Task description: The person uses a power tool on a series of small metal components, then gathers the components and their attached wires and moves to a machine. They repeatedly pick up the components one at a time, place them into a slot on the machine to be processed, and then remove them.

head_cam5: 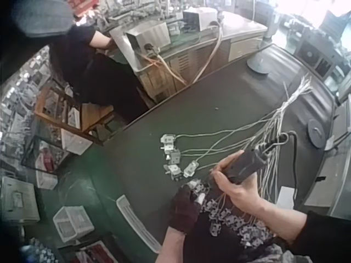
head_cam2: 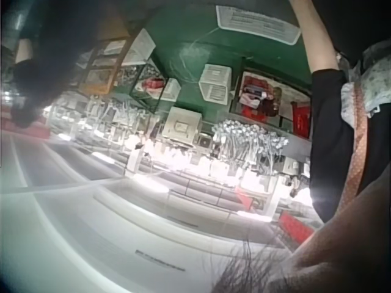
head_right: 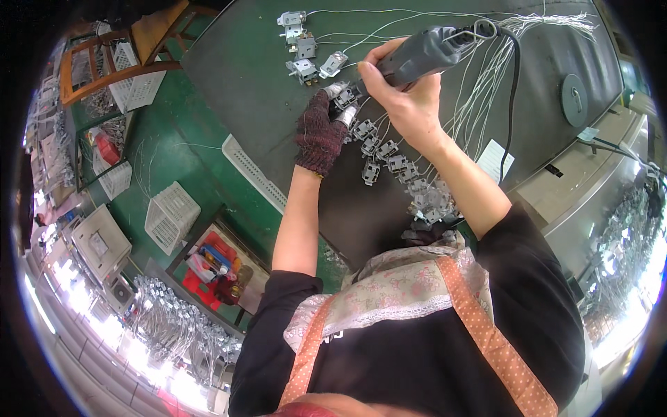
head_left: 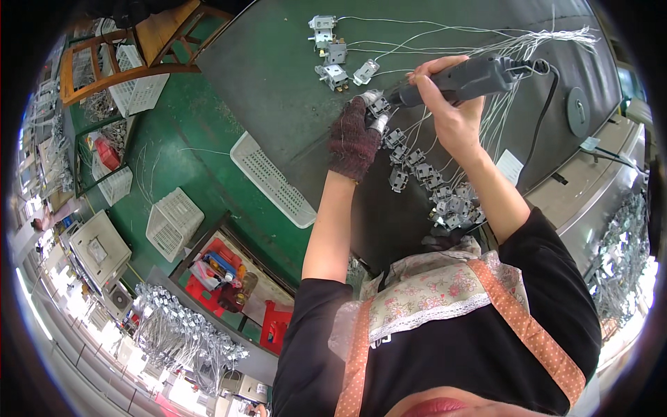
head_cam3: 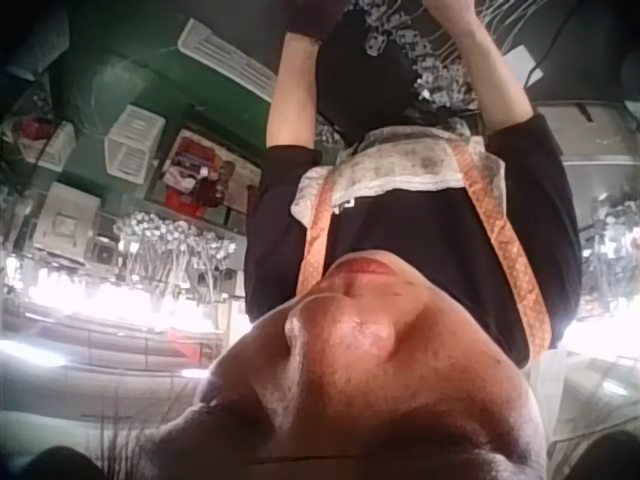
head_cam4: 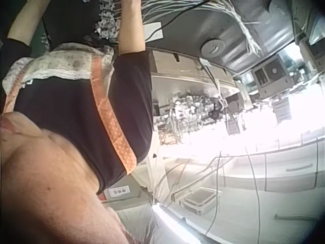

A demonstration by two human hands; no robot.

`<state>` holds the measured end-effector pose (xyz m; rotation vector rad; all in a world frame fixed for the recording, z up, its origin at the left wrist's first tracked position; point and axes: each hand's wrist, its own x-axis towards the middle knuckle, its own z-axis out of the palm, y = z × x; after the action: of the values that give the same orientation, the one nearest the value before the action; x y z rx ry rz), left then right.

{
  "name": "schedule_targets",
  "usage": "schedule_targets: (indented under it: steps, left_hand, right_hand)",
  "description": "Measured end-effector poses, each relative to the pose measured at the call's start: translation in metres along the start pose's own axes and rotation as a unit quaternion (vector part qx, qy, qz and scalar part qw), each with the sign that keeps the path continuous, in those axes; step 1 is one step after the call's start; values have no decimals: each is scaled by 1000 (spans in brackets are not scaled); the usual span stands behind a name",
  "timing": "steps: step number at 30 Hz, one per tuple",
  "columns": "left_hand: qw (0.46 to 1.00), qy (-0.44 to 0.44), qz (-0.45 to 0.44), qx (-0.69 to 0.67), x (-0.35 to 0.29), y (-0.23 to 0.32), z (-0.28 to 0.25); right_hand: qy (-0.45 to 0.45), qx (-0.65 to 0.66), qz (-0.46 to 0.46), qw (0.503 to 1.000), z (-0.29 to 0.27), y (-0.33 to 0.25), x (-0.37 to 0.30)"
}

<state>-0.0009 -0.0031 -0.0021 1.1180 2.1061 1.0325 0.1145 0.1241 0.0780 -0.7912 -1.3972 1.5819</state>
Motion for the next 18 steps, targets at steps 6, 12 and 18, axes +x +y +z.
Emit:
schedule_targets:
  steps: [6, 12, 18]
  left_hand:
    - [972, -73, 71, 211, 8, 4, -18]
    - [947, 206, 97, 228, 25, 18, -6]
    - [929, 16, 118, 351, 78, 7, 0]
  right_hand:
    - [70, 10, -2, 998, 5, 9, 11]
    - [49, -78, 16, 996, -12, 38, 4]
    - [58, -52, 21, 997, -11, 44, 0]
